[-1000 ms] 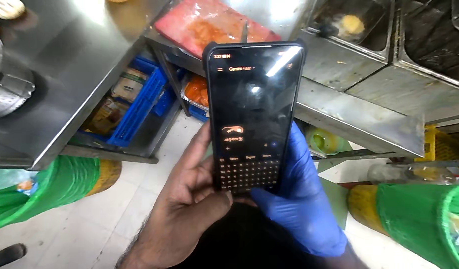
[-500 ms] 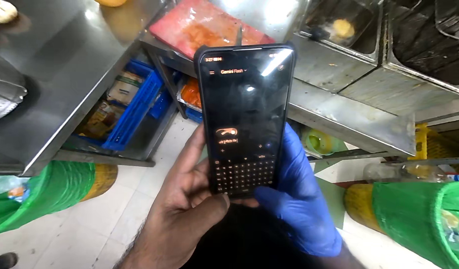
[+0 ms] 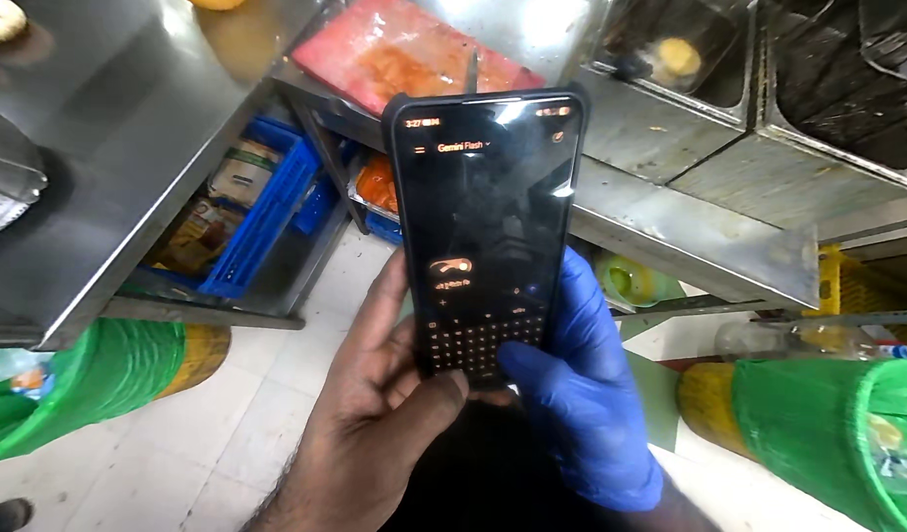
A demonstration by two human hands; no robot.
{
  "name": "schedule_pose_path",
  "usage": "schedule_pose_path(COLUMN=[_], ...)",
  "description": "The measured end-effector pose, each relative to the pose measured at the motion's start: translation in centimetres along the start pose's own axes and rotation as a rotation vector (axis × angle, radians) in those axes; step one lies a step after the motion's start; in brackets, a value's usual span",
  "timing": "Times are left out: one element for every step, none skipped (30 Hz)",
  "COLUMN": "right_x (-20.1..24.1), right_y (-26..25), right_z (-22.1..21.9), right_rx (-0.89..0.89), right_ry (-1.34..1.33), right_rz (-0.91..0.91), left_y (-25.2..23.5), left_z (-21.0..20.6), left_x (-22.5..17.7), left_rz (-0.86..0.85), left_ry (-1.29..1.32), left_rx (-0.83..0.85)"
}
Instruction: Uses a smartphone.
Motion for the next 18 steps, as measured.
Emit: schedule_pose_path(right_x=[0.02,0.07,0.12,0.18,0.25,0.26,0.27,0.27,0.25,0.23,0.21,0.19,0.15,0.11,0.05,-0.03,-0.12,-0.19], right_y=[-0.06,-0.12,-0.19,-0.26,-0.34,-0.43,-0.50,-0.56,-0.62,-0.65,-0.68,-0.72,-0.74,-0.74,-0.74,-0.70,-0.64,-0.60], right_z=[-0.12,-0.26,-0.40,-0.53,-0.63,-0.71,-0.77,-0.84,-0.90,-0.91,-0.90,-0.86,-0.81,-0.75,-0.68,-0.61,-0.55,-0.50], right_rx=[-0.014,-0.024,-0.040,-0.059,-0.078,-0.099,-0.116,-0.133,-0.150,-0.161,-0.165,-0.160,-0.147,-0.127,-0.110,-0.097,-0.086,-0.073], right_ry=[0.023,0.045,0.062,0.079,0.095,0.111,0.125,0.139,0.154,0.167,0.171,0.164,0.147,0.125,0.103,0.087,0.076,0.069], right_rz=[0.009,0.020,0.026,0.028,0.026,0.025,0.024,0.020,0.018,0.014,0.009,0.005,0.005,0.004,0.004,0.002,0.001,0.003], left_y=[-0.06,-0.09,-0.12,-0.15,-0.16,-0.18,-0.20,-0.21,-0.23,-0.27,-0.31,-0.35,-0.39,-0.41,-0.44,-0.46,-0.45,-0.43], left_z=[-0.05,-0.09,-0.12,-0.14,-0.16,-0.15,-0.12,-0.07,-0.01,0.05,0.13,0.22,0.30,0.40,0.50,0.60,0.69,0.76], left_x=[0.01,0.04,0.05,0.09,0.13,0.18,0.23,0.26,0.27,0.27,0.27,0.25,0.22,0.18,0.16,0.15,0.12,0.08], left_rz=[-0.007,-0.013,-0.016,-0.019,-0.021,-0.023,-0.026,-0.029,-0.028,-0.025,-0.018,-0.010,-0.001,0.006,0.011,0.015,0.020,0.025], left_ry=[-0.009,-0.018,-0.024,-0.029,-0.036,-0.048,-0.061,-0.072,-0.076,-0.075,-0.072,-0.064,-0.052,-0.039,-0.023,-0.006,0.010,0.022], left_rx=[-0.002,-0.001,0.001,0.005,0.008,0.010,0.013,0.016,0.017,0.017,0.017,0.016,0.013,0.013,0.017,0.018,0.017,0.015])
Point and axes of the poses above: each hand's wrist, its own y-axis away from the middle knuckle, its own z-axis out of the back of the hand, x = y × z, the point moved 2 cm from there along -y, towards the middle knuckle, and after that the axes turned 8 degrees about y, right-handed, at the moved point
